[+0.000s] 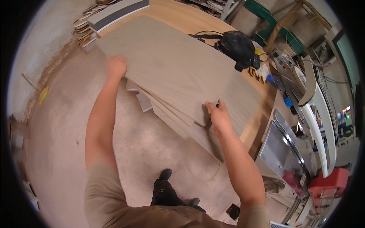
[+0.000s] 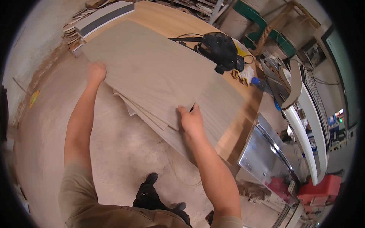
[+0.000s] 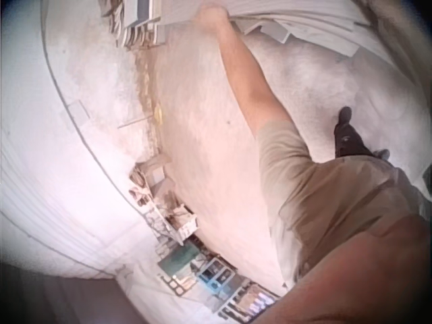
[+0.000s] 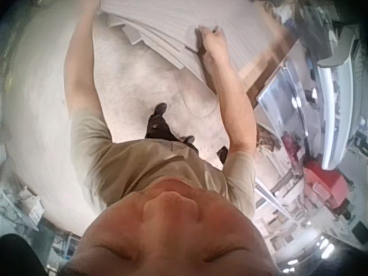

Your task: The person picks up and stacks several rectangular wood panels on a workbench, then carries them across the workshop to a conveyor system. The person places the panels one by one onto the conveyor rollers.

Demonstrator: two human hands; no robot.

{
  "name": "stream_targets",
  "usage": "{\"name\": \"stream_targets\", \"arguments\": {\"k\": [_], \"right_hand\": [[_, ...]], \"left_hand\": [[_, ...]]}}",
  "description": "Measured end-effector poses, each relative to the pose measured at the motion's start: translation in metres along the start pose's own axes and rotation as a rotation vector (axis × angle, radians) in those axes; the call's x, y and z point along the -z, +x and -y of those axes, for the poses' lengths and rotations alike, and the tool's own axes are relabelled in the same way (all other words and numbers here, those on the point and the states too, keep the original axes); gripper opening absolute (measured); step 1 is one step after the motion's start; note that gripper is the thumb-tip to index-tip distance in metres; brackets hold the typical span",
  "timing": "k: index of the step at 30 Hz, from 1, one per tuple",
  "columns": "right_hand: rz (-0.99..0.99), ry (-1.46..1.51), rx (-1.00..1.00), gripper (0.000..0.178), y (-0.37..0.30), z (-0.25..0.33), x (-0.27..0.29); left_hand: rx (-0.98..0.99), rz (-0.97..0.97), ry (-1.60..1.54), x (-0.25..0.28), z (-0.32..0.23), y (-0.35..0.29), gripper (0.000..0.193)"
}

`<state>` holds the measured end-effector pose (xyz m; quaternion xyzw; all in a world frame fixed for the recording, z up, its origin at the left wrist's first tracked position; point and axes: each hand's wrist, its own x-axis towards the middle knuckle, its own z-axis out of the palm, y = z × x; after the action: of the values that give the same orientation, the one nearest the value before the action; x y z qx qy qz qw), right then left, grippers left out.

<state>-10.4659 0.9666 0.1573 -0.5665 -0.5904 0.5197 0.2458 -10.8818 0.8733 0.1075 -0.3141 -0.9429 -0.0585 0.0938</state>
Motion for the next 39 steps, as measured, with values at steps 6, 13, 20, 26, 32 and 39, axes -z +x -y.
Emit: {"name": "stream_targets", "arguments": {"k": [6,13,20,26,32,39], "right_hand": [[-0.006,-0.163,-0.225,0.07,0.044,0.0,0.052],[0.052,-0.421,-0.006,0.083,0.007,-0.004,0.09],[0.012,-0.395,0.114,0.066,-0.099,-0.057,0.191],[-0.1,-0.152,0.087,0.054,-0.252,-0.145,0.345],[-0.311,-0.025,0.023,0.049,-0.324,-0.245,0.474],[-0.393,-0.164,-0.047,0.053,-0.326,-0.299,0.6]], "left_hand": [[0.185,0.435,-0.66,0.036,0.024,-0.066,0.059],[0.113,0.59,-0.848,0.103,0.029,-0.126,0.058],[0.189,0.493,-0.896,0.126,0.049,-0.252,0.07],[0.18,0.505,-1.229,0.172,-0.021,-0.406,0.055],[-0.093,0.728,-1.223,0.177,-0.176,-0.481,0.048],[-0.293,0.999,-1.208,0.167,-0.325,-0.546,0.051]]}}
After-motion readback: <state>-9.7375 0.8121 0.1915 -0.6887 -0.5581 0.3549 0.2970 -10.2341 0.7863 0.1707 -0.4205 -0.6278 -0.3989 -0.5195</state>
